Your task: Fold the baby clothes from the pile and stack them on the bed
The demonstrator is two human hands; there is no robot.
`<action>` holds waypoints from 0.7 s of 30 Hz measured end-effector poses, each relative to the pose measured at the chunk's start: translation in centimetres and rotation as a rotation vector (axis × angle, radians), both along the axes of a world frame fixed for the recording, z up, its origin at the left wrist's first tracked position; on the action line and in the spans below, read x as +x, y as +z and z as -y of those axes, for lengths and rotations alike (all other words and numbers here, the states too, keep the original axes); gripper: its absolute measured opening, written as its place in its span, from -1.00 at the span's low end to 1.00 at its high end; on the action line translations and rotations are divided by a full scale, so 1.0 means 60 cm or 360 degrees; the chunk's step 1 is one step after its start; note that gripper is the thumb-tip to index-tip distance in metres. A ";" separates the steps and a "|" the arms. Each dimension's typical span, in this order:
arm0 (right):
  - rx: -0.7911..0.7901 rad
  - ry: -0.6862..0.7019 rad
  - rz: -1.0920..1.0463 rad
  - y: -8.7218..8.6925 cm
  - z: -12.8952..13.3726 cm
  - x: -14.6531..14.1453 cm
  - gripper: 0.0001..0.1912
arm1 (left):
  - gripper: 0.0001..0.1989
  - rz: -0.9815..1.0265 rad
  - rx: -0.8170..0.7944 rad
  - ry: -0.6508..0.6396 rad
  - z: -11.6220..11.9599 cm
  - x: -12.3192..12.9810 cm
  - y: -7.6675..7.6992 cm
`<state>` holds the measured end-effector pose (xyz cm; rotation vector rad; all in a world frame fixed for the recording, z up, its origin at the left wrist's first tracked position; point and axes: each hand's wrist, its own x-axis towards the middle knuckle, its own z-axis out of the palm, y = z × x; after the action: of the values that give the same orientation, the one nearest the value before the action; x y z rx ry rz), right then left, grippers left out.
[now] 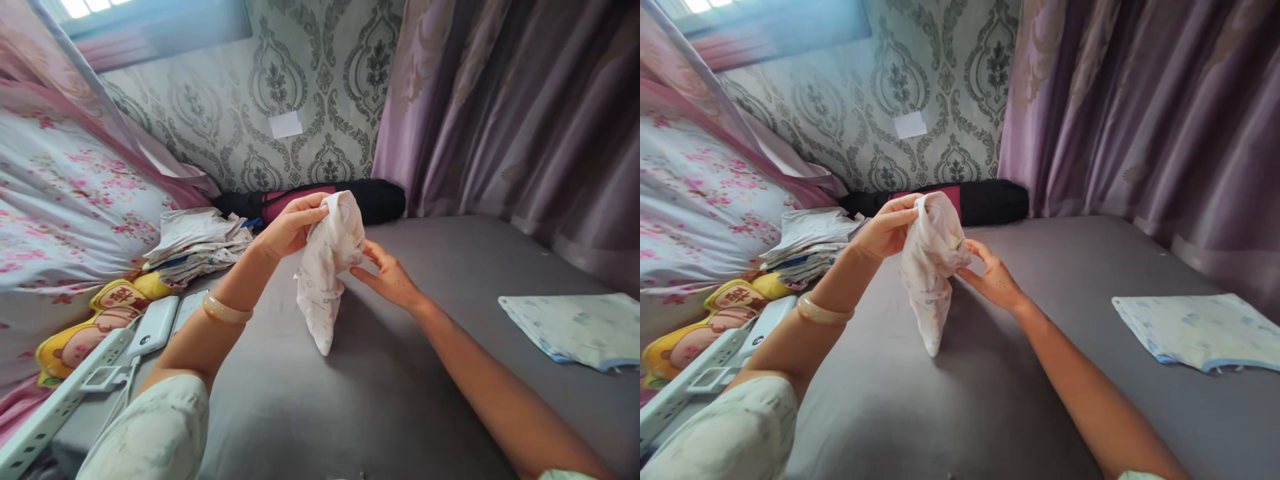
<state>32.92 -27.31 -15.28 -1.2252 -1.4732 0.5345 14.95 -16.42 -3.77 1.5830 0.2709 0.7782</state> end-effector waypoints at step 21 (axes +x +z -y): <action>-0.0573 -0.0048 0.0452 0.123 0.075 0.076 -0.63 | -0.62 -0.0632 0.0419 0.0199 -0.025 -0.075 -0.130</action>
<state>37.50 -31.79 -7.92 -1.6570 -1.6374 0.6450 10.44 -14.94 -11.56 1.9833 0.5781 0.6060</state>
